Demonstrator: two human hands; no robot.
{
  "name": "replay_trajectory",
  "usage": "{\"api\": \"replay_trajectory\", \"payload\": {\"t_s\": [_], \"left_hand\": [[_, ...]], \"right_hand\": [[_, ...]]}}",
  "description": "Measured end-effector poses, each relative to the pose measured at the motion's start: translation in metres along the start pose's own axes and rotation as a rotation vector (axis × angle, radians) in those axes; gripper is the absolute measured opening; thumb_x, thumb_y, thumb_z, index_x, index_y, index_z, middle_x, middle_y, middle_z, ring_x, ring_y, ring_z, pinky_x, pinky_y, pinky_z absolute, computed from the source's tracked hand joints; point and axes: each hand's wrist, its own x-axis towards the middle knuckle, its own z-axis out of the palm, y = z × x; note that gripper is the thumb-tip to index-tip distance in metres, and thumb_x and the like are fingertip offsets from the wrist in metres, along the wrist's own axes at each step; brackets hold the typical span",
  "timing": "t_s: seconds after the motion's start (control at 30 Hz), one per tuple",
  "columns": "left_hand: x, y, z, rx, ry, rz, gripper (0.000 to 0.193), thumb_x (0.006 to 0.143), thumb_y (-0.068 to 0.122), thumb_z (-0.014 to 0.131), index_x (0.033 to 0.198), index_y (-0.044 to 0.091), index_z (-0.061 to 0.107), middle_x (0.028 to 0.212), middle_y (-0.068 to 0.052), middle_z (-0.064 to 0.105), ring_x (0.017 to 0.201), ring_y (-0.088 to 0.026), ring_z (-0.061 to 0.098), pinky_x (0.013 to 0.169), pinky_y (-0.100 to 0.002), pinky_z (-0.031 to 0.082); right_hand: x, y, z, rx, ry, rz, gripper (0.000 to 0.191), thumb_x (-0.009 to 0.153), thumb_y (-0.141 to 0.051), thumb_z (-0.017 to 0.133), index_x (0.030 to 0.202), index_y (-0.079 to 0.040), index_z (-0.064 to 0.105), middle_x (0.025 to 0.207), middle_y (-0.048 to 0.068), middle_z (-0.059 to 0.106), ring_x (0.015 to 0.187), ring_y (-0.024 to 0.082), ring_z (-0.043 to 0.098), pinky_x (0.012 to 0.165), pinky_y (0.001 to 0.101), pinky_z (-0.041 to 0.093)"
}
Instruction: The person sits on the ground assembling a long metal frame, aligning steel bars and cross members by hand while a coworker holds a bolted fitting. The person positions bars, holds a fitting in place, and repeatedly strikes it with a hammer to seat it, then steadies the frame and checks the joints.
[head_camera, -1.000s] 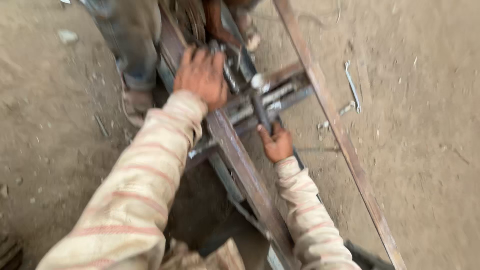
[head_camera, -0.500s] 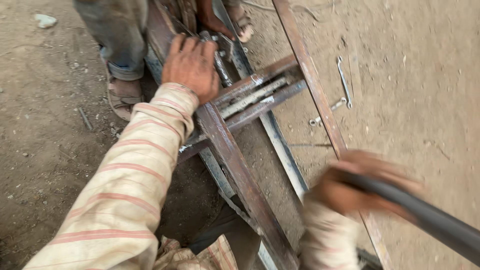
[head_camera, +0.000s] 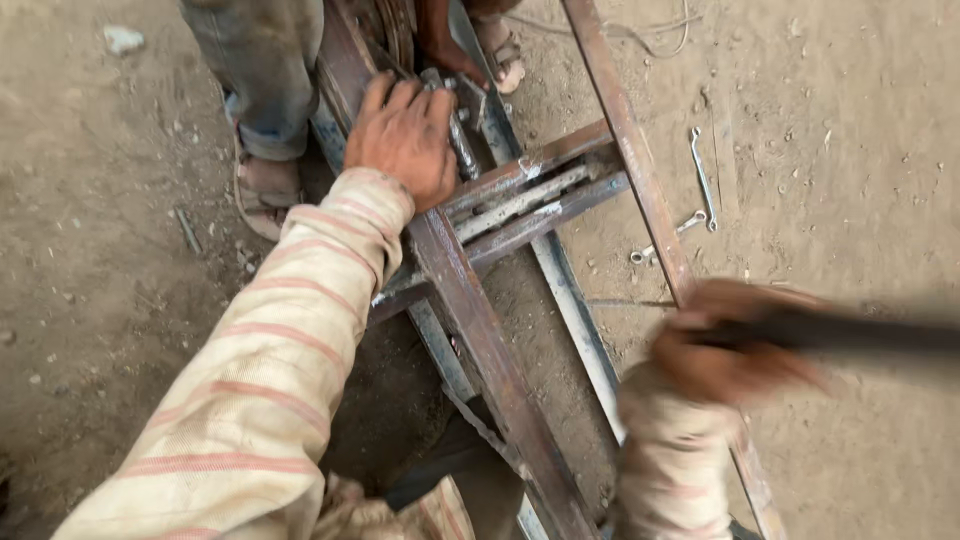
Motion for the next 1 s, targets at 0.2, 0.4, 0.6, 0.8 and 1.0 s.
{"api": "replay_trajectory", "payload": {"t_s": [0.2,0.4,0.6,0.8,1.0], "left_hand": [[0.004,0.001,0.001,0.01,-0.015,-0.017,0.047,0.078,0.019,0.066,0.119,-0.001,0.056,0.106,-0.022,0.07,0.114,-0.037,0.059,0.112,-0.053,0.032],[0.003,0.007,-0.019,-0.043,0.073,0.032,0.046,0.077,0.021,0.067,0.118,0.003,0.057,0.114,-0.02,0.07,0.119,-0.036,0.058,0.115,-0.053,0.031],[0.004,0.006,-0.014,0.033,-0.043,0.045,0.043,0.085,0.023,0.064,0.119,-0.001,0.055,0.111,-0.022,0.067,0.116,-0.038,0.058,0.111,-0.053,0.033],[-0.001,0.013,0.001,0.129,0.108,0.244,0.038,0.094,0.016,0.061,0.128,0.001,0.061,0.124,-0.019,0.067,0.114,-0.039,0.058,0.103,-0.057,0.036],[-0.014,0.028,0.018,0.107,-0.27,-0.145,0.04,0.099,0.029,0.056,0.133,0.009,0.058,0.136,-0.03,0.049,0.128,-0.05,0.045,0.113,-0.059,0.028]], "right_hand": [[0.003,-0.018,0.065,-0.222,0.119,-0.108,0.04,0.107,-0.043,0.056,0.098,-0.005,0.064,0.071,0.013,0.061,0.054,0.021,0.055,0.05,0.0368,0.048],[-0.133,0.076,0.07,-0.731,-0.712,0.916,0.052,0.1,-0.05,0.068,0.083,-0.001,0.067,0.061,0.014,0.061,0.055,0.021,0.055,0.054,0.04,0.048],[-0.123,0.009,0.004,-0.093,-0.254,1.433,0.04,0.096,-0.046,0.067,0.072,-0.017,0.052,0.057,-0.008,0.045,0.045,0.007,0.039,0.039,0.0275,0.029],[-0.127,-0.098,-0.119,-0.534,-0.239,1.095,0.032,0.085,-0.027,0.084,0.084,-0.003,0.063,0.066,0.005,0.057,0.059,0.012,0.051,0.048,0.0331,0.042],[-0.207,-0.13,-0.25,-1.31,-0.298,0.453,0.035,0.088,-0.027,0.088,0.103,-0.001,0.069,0.088,0.015,0.069,0.074,0.035,0.066,0.069,0.0474,0.049]]}}
